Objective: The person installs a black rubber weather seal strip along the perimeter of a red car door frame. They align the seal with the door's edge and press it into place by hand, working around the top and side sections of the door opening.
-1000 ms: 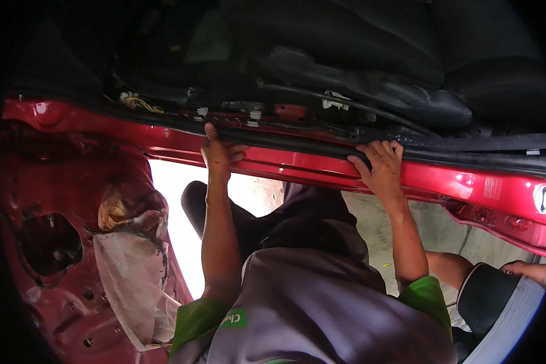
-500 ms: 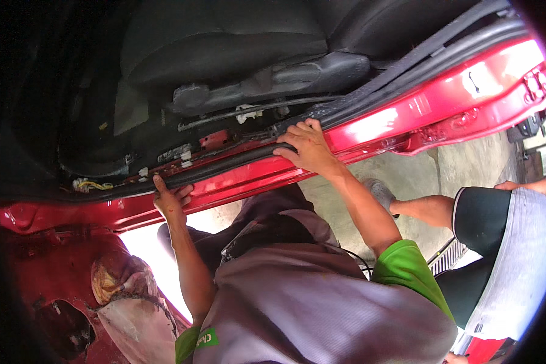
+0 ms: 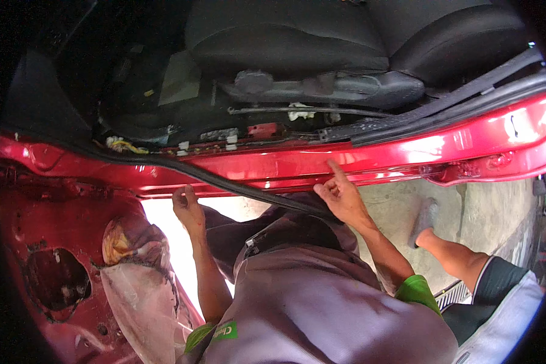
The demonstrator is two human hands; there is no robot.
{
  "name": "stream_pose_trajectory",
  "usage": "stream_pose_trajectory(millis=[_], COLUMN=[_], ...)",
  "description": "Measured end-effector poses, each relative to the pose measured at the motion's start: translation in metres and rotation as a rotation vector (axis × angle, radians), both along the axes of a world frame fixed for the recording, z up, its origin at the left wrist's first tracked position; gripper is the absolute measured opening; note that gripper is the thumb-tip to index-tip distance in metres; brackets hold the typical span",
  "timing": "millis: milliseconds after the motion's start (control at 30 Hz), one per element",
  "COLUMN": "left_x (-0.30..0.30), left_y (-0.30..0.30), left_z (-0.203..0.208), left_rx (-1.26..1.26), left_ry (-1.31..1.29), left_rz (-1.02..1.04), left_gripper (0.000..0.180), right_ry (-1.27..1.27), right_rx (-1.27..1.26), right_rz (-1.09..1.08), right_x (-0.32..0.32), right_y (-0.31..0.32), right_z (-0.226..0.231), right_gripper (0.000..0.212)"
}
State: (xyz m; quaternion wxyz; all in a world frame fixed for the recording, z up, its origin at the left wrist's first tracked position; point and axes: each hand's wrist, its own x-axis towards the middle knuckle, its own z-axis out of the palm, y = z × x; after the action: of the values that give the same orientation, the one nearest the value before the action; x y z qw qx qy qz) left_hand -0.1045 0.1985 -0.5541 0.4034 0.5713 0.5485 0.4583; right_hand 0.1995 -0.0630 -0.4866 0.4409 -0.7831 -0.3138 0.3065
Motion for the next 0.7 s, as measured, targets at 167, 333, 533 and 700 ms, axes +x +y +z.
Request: stream_pose_trajectory(millis=[167, 333, 533, 700], left_x=[0.013, 0.02, 0.0, 0.009], left_y=[0.026, 0.065, 0.07, 0.07], left_z=[0.044, 0.06, 0.043, 0.028], left_rx=[-0.124, -0.25, -0.246, -0.149], left_ry=[-0.197, -0.146, -0.206, -0.164], left_rz=[-0.202, -0.088, -0.12, -0.171], left_gripper=[0.049, 0.064, 0.052, 0.049], right_ry=[0.035, 0.185, 0.219, 0.22], right_rx=[0.201, 0.182, 0.178, 0.205], right_rz=[-0.059, -0.2, -0.207, -0.227], right_x=[0.001, 0.001, 0.01, 0.007], right_y=[0.014, 0.024, 0.026, 0.027], right_z=[-0.023, 0.001, -0.011, -0.016], right_gripper=[0.104, 0.103, 0.1, 0.103])
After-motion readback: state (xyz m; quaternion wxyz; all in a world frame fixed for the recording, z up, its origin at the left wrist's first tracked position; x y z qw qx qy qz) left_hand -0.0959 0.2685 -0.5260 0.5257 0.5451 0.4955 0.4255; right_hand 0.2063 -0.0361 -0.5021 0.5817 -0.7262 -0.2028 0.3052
